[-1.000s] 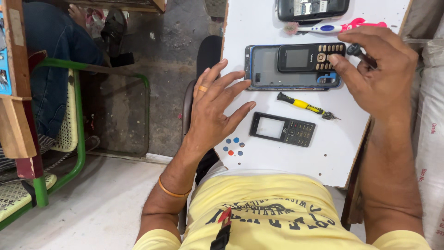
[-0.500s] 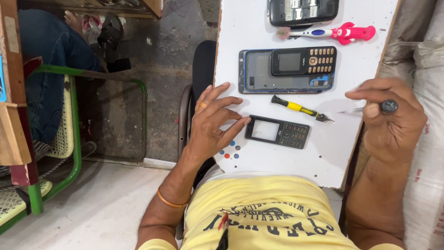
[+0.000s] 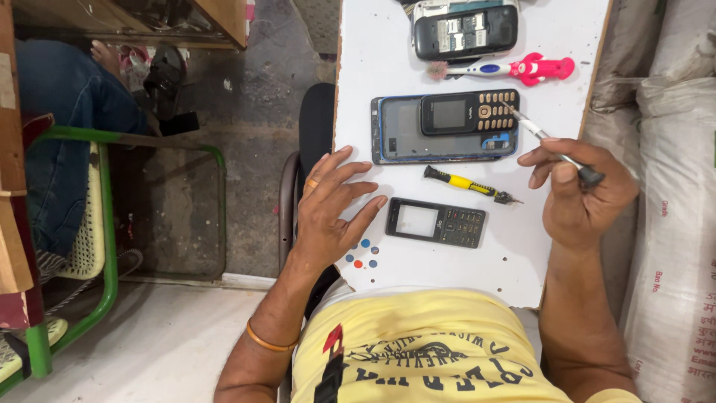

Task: The person uses a screwdriver to pry open the back cover of a black feature phone, then sets it aside. They then pick up a white smartphone and use a metal prying tool to separate the screen assembly from the frame.

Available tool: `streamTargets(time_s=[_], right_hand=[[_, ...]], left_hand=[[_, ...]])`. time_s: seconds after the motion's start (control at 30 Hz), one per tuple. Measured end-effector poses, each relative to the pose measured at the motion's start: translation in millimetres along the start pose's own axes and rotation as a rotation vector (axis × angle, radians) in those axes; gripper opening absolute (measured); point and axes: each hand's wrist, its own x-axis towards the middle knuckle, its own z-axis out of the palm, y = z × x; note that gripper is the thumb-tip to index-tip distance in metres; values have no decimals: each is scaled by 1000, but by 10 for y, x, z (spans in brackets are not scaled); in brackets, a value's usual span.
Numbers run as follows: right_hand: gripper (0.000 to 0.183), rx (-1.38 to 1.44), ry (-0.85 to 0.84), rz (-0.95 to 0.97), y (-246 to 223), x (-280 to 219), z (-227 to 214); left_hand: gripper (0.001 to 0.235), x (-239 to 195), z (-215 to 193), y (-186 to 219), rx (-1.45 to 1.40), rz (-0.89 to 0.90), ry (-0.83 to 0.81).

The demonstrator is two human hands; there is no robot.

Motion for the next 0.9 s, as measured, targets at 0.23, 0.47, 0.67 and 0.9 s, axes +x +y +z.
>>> streamTargets(time_s=[0.23,0.47,0.67,0.9], right_hand=[[36,32,125,-42,208,-12,-179],[31,129,199,24,267,-58,-283],[31,171,187,52,269,-58,-274],[31,155,173,103,233,-35,-249]], left_hand=[[22,215,-92,124,135,91,-6],[26,695,-274,367,85,198,-335],[35,734,-209,643,76,324,-425],[39,1597,-22,295,279,400,-178]])
